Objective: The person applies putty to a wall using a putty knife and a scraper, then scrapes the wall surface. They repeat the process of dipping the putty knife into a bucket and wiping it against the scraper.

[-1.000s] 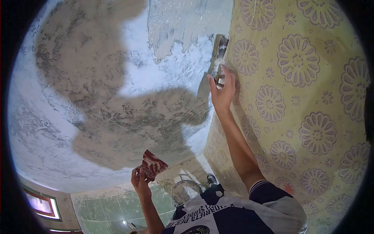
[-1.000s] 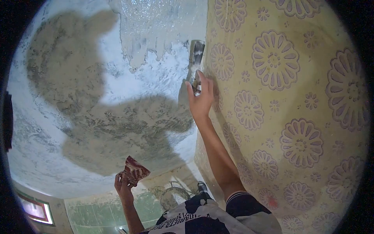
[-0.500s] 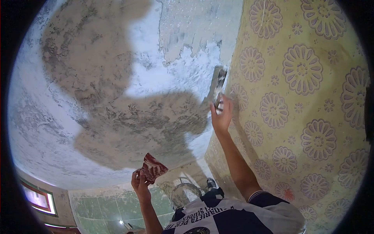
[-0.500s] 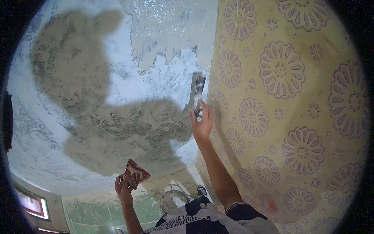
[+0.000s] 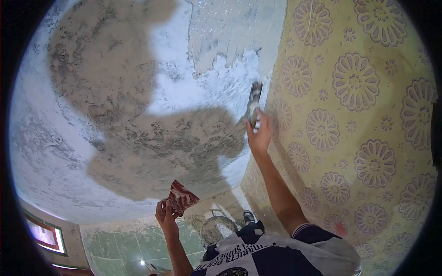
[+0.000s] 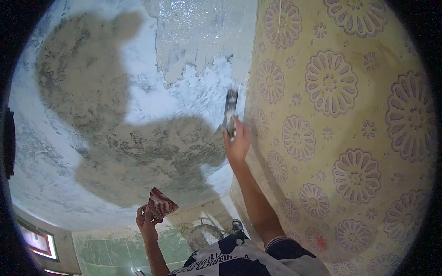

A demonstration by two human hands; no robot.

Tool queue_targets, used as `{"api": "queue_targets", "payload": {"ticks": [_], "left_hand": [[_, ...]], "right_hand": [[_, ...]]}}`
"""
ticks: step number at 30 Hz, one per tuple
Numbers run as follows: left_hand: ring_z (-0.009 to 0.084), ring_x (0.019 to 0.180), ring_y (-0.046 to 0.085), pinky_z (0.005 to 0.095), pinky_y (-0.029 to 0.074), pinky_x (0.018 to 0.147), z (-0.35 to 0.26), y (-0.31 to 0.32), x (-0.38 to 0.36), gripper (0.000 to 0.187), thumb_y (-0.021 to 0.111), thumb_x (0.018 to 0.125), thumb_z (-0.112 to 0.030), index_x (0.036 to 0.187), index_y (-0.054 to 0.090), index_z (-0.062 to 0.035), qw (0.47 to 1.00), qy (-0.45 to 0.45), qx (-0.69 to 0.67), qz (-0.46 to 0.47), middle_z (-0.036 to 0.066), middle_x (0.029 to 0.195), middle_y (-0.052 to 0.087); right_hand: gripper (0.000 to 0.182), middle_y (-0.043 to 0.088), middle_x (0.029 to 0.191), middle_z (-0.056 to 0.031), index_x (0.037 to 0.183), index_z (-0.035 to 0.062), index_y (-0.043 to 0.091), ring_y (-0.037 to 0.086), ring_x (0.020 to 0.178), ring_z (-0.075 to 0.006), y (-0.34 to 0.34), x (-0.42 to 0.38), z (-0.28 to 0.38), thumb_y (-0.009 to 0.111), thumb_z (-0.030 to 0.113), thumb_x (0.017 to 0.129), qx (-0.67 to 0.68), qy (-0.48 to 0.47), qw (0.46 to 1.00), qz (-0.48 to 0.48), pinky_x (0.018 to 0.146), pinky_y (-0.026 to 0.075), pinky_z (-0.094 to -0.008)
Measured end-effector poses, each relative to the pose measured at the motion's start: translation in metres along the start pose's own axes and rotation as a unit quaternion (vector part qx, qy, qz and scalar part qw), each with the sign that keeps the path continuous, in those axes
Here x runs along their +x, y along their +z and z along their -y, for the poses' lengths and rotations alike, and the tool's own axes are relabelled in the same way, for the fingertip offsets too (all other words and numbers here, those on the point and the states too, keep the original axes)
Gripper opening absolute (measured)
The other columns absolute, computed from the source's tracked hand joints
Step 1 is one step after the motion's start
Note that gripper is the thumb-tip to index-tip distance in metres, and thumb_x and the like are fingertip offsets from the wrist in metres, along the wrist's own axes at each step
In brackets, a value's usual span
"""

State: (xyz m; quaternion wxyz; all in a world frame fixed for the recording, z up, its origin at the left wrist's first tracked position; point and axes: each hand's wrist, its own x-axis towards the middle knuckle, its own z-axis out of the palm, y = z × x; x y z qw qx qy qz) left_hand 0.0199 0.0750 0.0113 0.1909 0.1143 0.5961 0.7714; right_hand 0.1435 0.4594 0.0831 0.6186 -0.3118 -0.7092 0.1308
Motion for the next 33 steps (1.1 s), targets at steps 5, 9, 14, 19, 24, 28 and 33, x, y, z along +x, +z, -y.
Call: {"api": "queue_targets", "payload": {"ticks": [5, 9, 14, 19, 24, 28, 33], "left_hand": [[0.0101, 0.074, 0.067, 0.0267, 0.057, 0.059, 0.006, -0.010, 0.003, 0.018, 0.060, 0.102, -0.021, 0.109, 0.061, -0.0046, 1.000, -0.003, 0.005, -0.001, 0.004, 0.093, 0.069], [0.0104, 0.074, 0.067, 0.0268, 0.058, 0.058, 0.007, -0.009, 0.003, 0.019, 0.060, 0.102, -0.022, 0.109, 0.061, -0.0047, 1.000, -0.001, 0.011, 0.011, 0.004, 0.094, 0.069], [0.0117, 0.077, 0.068, 0.0276, 0.058, 0.059, 0.006, 0.000, 0.001, 0.018, 0.060, 0.101, -0.021, 0.109, 0.061, -0.0044, 1.000, 0.001, 0.001, 0.018, 0.004, 0.095, 0.069], [0.0133, 0.081, 0.070, 0.0288, 0.060, 0.061, 0.006, 0.000, 0.000, 0.019, 0.060, 0.101, -0.021, 0.109, 0.061, -0.0038, 1.000, -0.005, 0.000, 0.022, 0.006, 0.097, 0.069], [0.0077, 0.069, 0.062, 0.0242, 0.052, 0.055, 0.002, -0.006, 0.001, 0.016, 0.060, 0.101, -0.020, 0.107, 0.061, -0.0053, 1.000, -0.015, -0.002, -0.005, 0.001, 0.087, 0.064], [0.0039, 0.064, 0.051, 0.0216, 0.040, 0.053, -0.001, -0.010, 0.007, 0.012, 0.060, 0.101, -0.020, 0.105, 0.062, -0.0087, 0.998, -0.059, -0.018, -0.016, -0.004, 0.078, 0.057], [0.0039, 0.069, 0.055, 0.0243, 0.042, 0.054, -0.017, 0.004, 0.012, 0.014, 0.062, 0.100, -0.020, 0.106, 0.062, -0.0073, 0.992, -0.089, -0.085, -0.002, -0.003, 0.080, 0.059]], "right_hand": [[0.053, 0.057, 0.114, -0.0165, 0.134, 0.0076, 0.055, 0.058, 0.099, -0.0361, -0.013, -0.034, -0.004, 0.077, 0.013, 0.086, -0.011, 0.110, 0.992, 0.063, 0.085, 0.051, -0.0437], [0.053, 0.058, 0.112, -0.0160, 0.133, 0.0054, 0.055, 0.058, 0.098, -0.0345, -0.018, 0.024, 0.017, 0.077, 0.012, 0.085, 0.068, 0.058, 0.996, -0.010, 0.084, 0.051, -0.0420], [0.051, 0.059, 0.109, -0.0174, 0.131, 0.0039, 0.055, 0.059, 0.099, -0.0364, -0.015, 0.075, 0.032, 0.077, 0.016, 0.086, 0.018, -0.027, 0.998, -0.055, 0.086, 0.050, -0.0429], [0.053, 0.058, 0.118, -0.0208, 0.134, 0.0069, 0.054, 0.057, 0.109, -0.0412, -0.003, 0.022, 0.004, 0.074, 0.011, 0.085, 0.030, 0.020, 0.999, -0.018, 0.091, 0.047, -0.0460], [0.056, 0.059, 0.116, -0.0181, 0.138, 0.0039, 0.050, 0.060, 0.104, -0.0313, -0.024, -0.109, -0.011, 0.072, 0.007, 0.087, 0.056, 0.138, 0.981, 0.127, 0.087, 0.052, -0.0405], [0.064, 0.060, 0.114, -0.0111, 0.141, 0.0023, 0.046, 0.064, 0.097, -0.0222, -0.045, -0.177, -0.003, 0.074, 0.007, 0.084, 0.300, 0.322, 0.863, 0.246, 0.079, 0.057, -0.0336], [0.060, 0.062, 0.108, -0.0112, 0.148, 0.0053, 0.040, 0.066, 0.088, -0.0225, -0.077, -0.159, 0.069, 0.049, 0.023, 0.091, 0.550, 0.537, 0.533, 0.353, 0.064, 0.055, -0.0368]]}}
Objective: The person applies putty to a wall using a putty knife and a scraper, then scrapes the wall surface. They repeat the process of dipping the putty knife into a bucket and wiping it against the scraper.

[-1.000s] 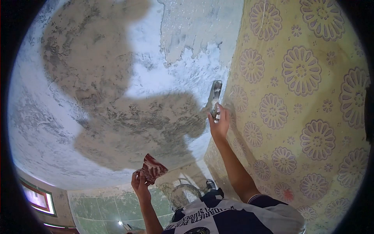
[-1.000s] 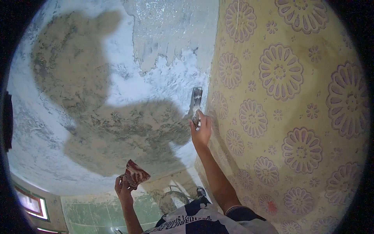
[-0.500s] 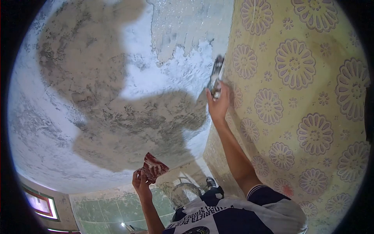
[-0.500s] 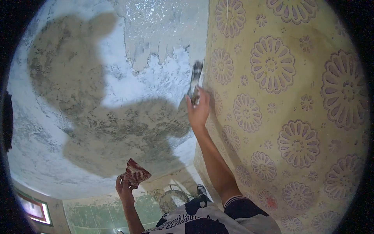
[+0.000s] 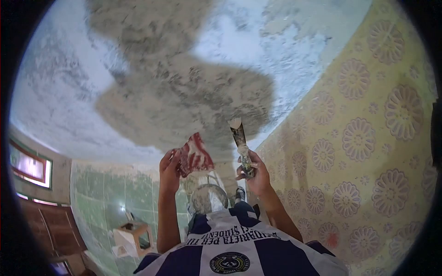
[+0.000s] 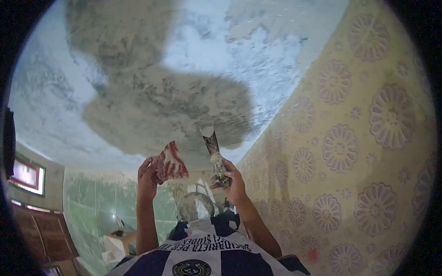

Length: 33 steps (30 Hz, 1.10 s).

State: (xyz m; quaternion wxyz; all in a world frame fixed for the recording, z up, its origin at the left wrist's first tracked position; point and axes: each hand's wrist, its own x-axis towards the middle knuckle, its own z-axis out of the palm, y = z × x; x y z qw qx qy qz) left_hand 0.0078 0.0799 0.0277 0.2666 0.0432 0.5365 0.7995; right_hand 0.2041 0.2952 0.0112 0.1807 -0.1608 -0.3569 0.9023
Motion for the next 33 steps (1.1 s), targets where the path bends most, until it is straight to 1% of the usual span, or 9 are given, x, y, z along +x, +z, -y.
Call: {"api": "queue_targets", "payload": {"ticks": [4, 6, 7, 9, 14, 17, 19, 23, 33], "left_hand": [[0.0041, 0.065, 0.057, 0.0231, 0.043, 0.052, -0.015, 0.012, -0.004, 0.014, 0.059, 0.101, -0.017, 0.107, 0.062, -0.0045, 0.999, -0.016, -0.024, 0.043, -0.003, 0.080, 0.062], [0.0127, 0.081, 0.070, 0.0280, 0.058, 0.066, -0.006, -0.016, 0.003, 0.021, 0.055, 0.102, -0.014, 0.115, 0.059, 0.0012, 0.987, -0.036, -0.058, 0.142, 0.007, 0.099, 0.069], [0.0127, 0.081, 0.070, 0.0280, 0.058, 0.066, -0.006, -0.018, 0.001, 0.021, 0.055, 0.102, -0.014, 0.115, 0.059, 0.0012, 0.989, -0.034, -0.064, 0.132, 0.007, 0.099, 0.069], [0.0154, 0.090, 0.071, 0.0305, 0.059, 0.076, -0.008, -0.018, 0.003, 0.022, 0.055, 0.102, -0.015, 0.117, 0.059, 0.0019, 0.987, -0.067, -0.082, 0.123, 0.010, 0.104, 0.069], [0.0158, 0.089, 0.071, 0.0312, 0.059, 0.074, -0.027, -0.034, 0.000, 0.022, 0.054, 0.103, -0.015, 0.117, 0.059, 0.0013, 0.976, -0.061, -0.175, 0.115, 0.009, 0.104, 0.070], [0.0139, 0.084, 0.070, 0.0305, 0.059, 0.070, -0.036, -0.051, 0.001, 0.019, 0.056, 0.102, -0.015, 0.114, 0.059, -0.0004, 0.980, -0.023, -0.171, 0.100, 0.006, 0.100, 0.070], [0.0124, 0.081, 0.070, 0.0299, 0.059, 0.067, -0.044, -0.053, -0.002, 0.017, 0.057, 0.102, -0.016, 0.112, 0.059, -0.0021, 0.984, 0.013, -0.146, 0.098, 0.005, 0.098, 0.070], [0.0107, 0.077, 0.068, 0.0294, 0.058, 0.063, -0.048, -0.038, -0.011, 0.012, 0.058, 0.103, -0.017, 0.106, 0.059, -0.0053, 0.989, 0.109, -0.099, 0.006, 0.003, 0.093, 0.069], [0.0107, 0.084, 0.067, 0.0274, 0.058, 0.073, -0.028, -0.009, -0.020, 0.012, 0.059, 0.101, -0.010, 0.110, 0.060, -0.0023, 0.978, 0.197, -0.059, -0.036, 0.006, 0.095, 0.069]], "right_hand": [[0.056, 0.062, 0.108, -0.0104, 0.147, 0.0056, 0.043, 0.065, 0.091, -0.0221, 0.006, 0.008, -0.006, 0.053, 0.022, 0.095, 0.061, 0.023, 0.992, 0.106, 0.066, 0.055, -0.0372], [0.045, 0.062, 0.117, -0.0118, 0.140, 0.0043, 0.050, 0.065, 0.095, -0.0189, 0.030, 0.008, 0.001, 0.058, 0.019, 0.098, -0.289, -0.118, 0.950, 0.016, 0.076, 0.054, -0.0303], [0.045, 0.062, 0.117, -0.0118, 0.140, 0.0043, 0.050, 0.065, 0.095, -0.0189, 0.035, 0.013, 0.005, 0.058, 0.019, 0.098, -0.293, -0.109, 0.950, 0.024, 0.076, 0.054, -0.0303], [0.037, 0.063, 0.121, -0.0128, 0.132, 0.0040, 0.059, 0.063, 0.100, -0.0179, 0.044, 0.025, 0.012, 0.064, 0.005, 0.095, -0.537, -0.348, 0.754, 0.151, 0.080, 0.052, -0.0277], [0.042, 0.064, 0.121, -0.0111, 0.132, 0.0158, 0.065, 0.062, 0.106, -0.0252, 0.031, 0.019, 0.010, 0.069, 0.004, 0.092, -0.554, -0.207, 0.793, 0.146, 0.093, 0.051, -0.0368], [0.040, 0.065, 0.121, -0.0117, 0.132, 0.0125, 0.064, 0.061, 0.108, -0.0260, 0.003, 0.024, 0.012, 0.067, 0.004, 0.093, -0.650, -0.267, 0.687, 0.184, 0.093, 0.052, -0.0364], [0.036, 0.065, 0.123, -0.0119, 0.133, 0.0062, 0.062, 0.061, 0.104, -0.0225, 0.003, 0.021, 0.012, 0.063, 0.006, 0.097, -0.595, -0.242, 0.757, 0.118, 0.091, 0.050, -0.0330], [0.039, 0.070, 0.098, -0.0124, 0.130, -0.0027, 0.057, 0.055, 0.065, -0.0090, 0.029, 0.002, 0.019, 0.040, 0.025, 0.108, -0.354, -0.081, 0.928, 0.086, 0.054, 0.043, -0.0220], [0.041, 0.068, 0.080, -0.0111, 0.126, -0.0026, 0.058, 0.045, 0.049, -0.0063, 0.067, -0.006, -0.031, 0.037, 0.029, 0.109, -0.310, 0.060, 0.944, 0.097, 0.046, 0.037, -0.0221]]}}
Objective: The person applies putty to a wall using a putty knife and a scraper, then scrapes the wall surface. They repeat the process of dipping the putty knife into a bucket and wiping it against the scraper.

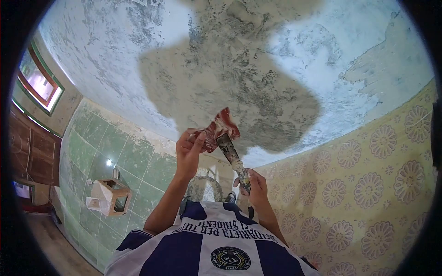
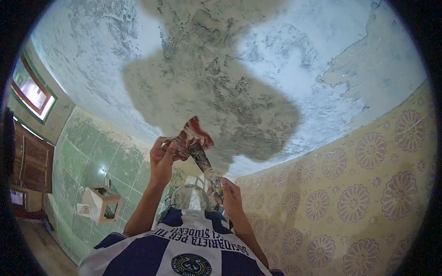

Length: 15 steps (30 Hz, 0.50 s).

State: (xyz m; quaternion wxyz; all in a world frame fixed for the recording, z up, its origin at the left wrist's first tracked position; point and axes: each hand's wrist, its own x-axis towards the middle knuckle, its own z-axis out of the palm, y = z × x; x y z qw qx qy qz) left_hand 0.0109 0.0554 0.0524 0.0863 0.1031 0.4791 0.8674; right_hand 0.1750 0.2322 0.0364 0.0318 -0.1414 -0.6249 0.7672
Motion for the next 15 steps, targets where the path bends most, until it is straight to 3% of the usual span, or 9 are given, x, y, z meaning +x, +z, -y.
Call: {"api": "queue_targets", "payload": {"ticks": [2, 4, 7, 11, 13, 15], "left_hand": [[0.0110, 0.088, 0.066, 0.0273, 0.057, 0.078, 0.001, 0.000, -0.005, 0.010, 0.059, 0.100, -0.005, 0.109, 0.062, -0.0002, 0.999, 0.010, 0.026, 0.019, 0.006, 0.095, 0.069], [0.0122, 0.088, 0.066, 0.0280, 0.056, 0.082, 0.007, -0.001, -0.009, 0.011, 0.060, 0.098, 0.000, 0.109, 0.063, 0.0011, 0.990, 0.091, 0.103, 0.017, 0.006, 0.094, 0.069], [0.0161, 0.086, 0.068, 0.0319, 0.060, 0.076, 0.015, -0.006, -0.012, 0.012, 0.060, 0.099, -0.005, 0.108, 0.065, 0.0025, 0.970, 0.164, 0.177, 0.030, 0.010, 0.097, 0.067], [0.0122, 0.084, 0.067, 0.0281, 0.056, 0.079, 0.019, -0.012, -0.015, 0.011, 0.061, 0.098, -0.001, 0.108, 0.062, 0.0007, 0.982, 0.117, 0.145, -0.001, 0.006, 0.092, 0.068], [0.0108, 0.080, 0.067, 0.0272, 0.058, 0.072, 0.004, -0.009, -0.012, 0.008, 0.060, 0.100, -0.005, 0.106, 0.061, -0.0011, 0.997, 0.040, 0.040, -0.043, 0.006, 0.092, 0.069], [0.0101, 0.079, 0.067, 0.0269, 0.059, 0.069, -0.005, -0.007, -0.010, 0.009, 0.060, 0.100, -0.007, 0.107, 0.061, -0.0021, 0.998, 0.034, 0.007, -0.059, 0.006, 0.092, 0.069]], "right_hand": [[0.040, 0.067, 0.079, -0.0116, 0.125, -0.0018, 0.057, 0.045, 0.049, -0.0073, 0.010, 0.002, 0.003, 0.037, 0.028, 0.109, 0.059, 0.018, 0.998, -0.023, 0.046, 0.036, -0.0227], [0.040, 0.066, 0.078, -0.0119, 0.124, -0.0019, 0.056, 0.045, 0.049, -0.0078, 0.017, 0.003, 0.005, 0.038, 0.030, 0.108, 0.083, 0.017, 0.996, -0.029, 0.046, 0.036, -0.0230], [0.041, 0.065, 0.077, -0.0123, 0.123, -0.0020, 0.055, 0.045, 0.050, -0.0090, 0.026, 0.002, 0.016, 0.041, 0.034, 0.107, 0.121, 0.005, 0.992, -0.034, 0.047, 0.036, -0.0237], [0.047, 0.064, 0.075, -0.0125, 0.122, -0.0024, 0.055, 0.047, 0.051, -0.0115, 0.011, -0.003, 0.020, 0.046, 0.040, 0.104, 0.139, -0.032, 0.990, 0.015, 0.048, 0.036, -0.0247], [0.047, 0.064, 0.075, -0.0125, 0.121, -0.0023, 0.055, 0.048, 0.052, -0.0121, 0.000, -0.009, 0.025, 0.047, 0.041, 0.103, 0.103, -0.030, 0.994, 0.003, 0.048, 0.037, -0.0248], [0.047, 0.064, 0.076, -0.0126, 0.120, -0.0028, 0.056, 0.049, 0.052, -0.0117, -0.011, -0.011, 0.022, 0.047, 0.040, 0.104, 0.079, -0.017, 0.997, -0.008, 0.048, 0.037, -0.0241]]}}
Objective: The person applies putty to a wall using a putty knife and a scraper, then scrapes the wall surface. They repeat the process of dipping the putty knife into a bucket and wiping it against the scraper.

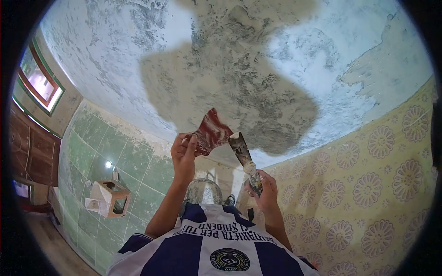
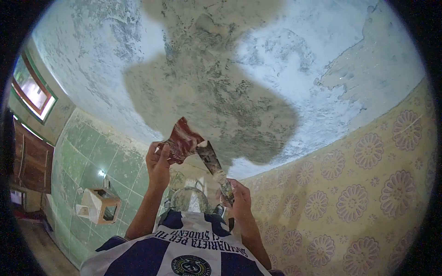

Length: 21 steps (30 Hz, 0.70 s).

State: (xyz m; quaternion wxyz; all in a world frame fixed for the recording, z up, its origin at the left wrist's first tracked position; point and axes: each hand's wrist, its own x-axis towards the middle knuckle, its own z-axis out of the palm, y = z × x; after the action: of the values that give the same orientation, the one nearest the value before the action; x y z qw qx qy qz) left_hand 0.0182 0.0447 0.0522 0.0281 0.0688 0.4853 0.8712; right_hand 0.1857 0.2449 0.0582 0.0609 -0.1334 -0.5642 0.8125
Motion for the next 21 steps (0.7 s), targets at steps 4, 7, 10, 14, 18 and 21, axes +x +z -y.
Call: {"api": "queue_targets", "payload": {"ticks": [4, 7, 10, 14, 18, 21], "left_hand": [[0.0093, 0.076, 0.067, 0.0273, 0.060, 0.065, -0.005, 0.006, 0.002, 0.011, 0.060, 0.101, -0.010, 0.109, 0.061, -0.0043, 0.998, -0.007, -0.063, -0.024, 0.004, 0.091, 0.069], [0.0091, 0.079, 0.066, 0.0254, 0.057, 0.067, 0.008, 0.004, 0.001, 0.012, 0.062, 0.099, -0.008, 0.110, 0.063, -0.0029, 0.998, -0.006, -0.064, 0.003, 0.005, 0.092, 0.069], [0.0088, 0.081, 0.064, 0.0240, 0.053, 0.070, 0.020, 0.000, -0.005, 0.012, 0.064, 0.097, -0.004, 0.109, 0.065, -0.0007, 0.993, 0.065, 0.081, 0.054, 0.006, 0.093, 0.069], [0.0137, 0.085, 0.067, 0.0297, 0.059, 0.076, 0.027, -0.006, -0.005, 0.014, 0.059, 0.100, -0.007, 0.111, 0.060, 0.0015, 0.968, 0.130, 0.186, 0.103, 0.007, 0.098, 0.067], [0.0111, 0.081, 0.065, 0.0272, 0.057, 0.072, 0.019, 0.002, -0.003, 0.013, 0.061, 0.100, -0.007, 0.111, 0.061, 0.0007, 0.988, 0.091, 0.112, 0.055, 0.006, 0.093, 0.068], [0.0091, 0.079, 0.064, 0.0257, 0.056, 0.070, 0.011, -0.003, -0.001, 0.011, 0.061, 0.100, -0.008, 0.109, 0.061, -0.0001, 0.998, 0.042, 0.041, 0.022, 0.006, 0.090, 0.067]], "right_hand": [[0.045, 0.065, 0.077, -0.0124, 0.120, -0.0028, 0.057, 0.047, 0.051, -0.0097, -0.013, -0.003, -0.018, 0.045, 0.038, 0.106, -0.025, 0.032, 0.999, -0.030, 0.048, 0.037, -0.0233], [0.043, 0.066, 0.079, -0.0123, 0.120, -0.0023, 0.057, 0.045, 0.050, -0.0079, -0.005, 0.000, -0.028, 0.042, 0.036, 0.107, -0.026, 0.029, 0.999, -0.027, 0.048, 0.036, -0.0228], [0.044, 0.067, 0.079, -0.0123, 0.119, -0.0026, 0.058, 0.044, 0.049, -0.0074, 0.012, 0.007, -0.019, 0.042, 0.037, 0.108, -0.007, 0.034, 0.999, -0.039, 0.047, 0.036, -0.0229], [0.050, 0.066, 0.079, -0.0128, 0.121, -0.0043, 0.057, 0.044, 0.050, -0.0074, 0.029, 0.012, 0.006, 0.044, 0.042, 0.106, -0.001, -0.003, 1.000, -0.017, 0.048, 0.036, -0.0231], [0.055, 0.065, 0.077, -0.0130, 0.122, -0.0047, 0.057, 0.045, 0.051, -0.0080, 0.022, 0.006, 0.012, 0.047, 0.047, 0.104, -0.001, -0.022, 0.999, 0.023, 0.046, 0.034, -0.0231], [0.052, 0.065, 0.076, -0.0129, 0.121, -0.0041, 0.057, 0.045, 0.050, -0.0084, 0.005, -0.002, 0.002, 0.047, 0.044, 0.104, -0.011, -0.032, 0.999, 0.000, 0.046, 0.035, -0.0232]]}}
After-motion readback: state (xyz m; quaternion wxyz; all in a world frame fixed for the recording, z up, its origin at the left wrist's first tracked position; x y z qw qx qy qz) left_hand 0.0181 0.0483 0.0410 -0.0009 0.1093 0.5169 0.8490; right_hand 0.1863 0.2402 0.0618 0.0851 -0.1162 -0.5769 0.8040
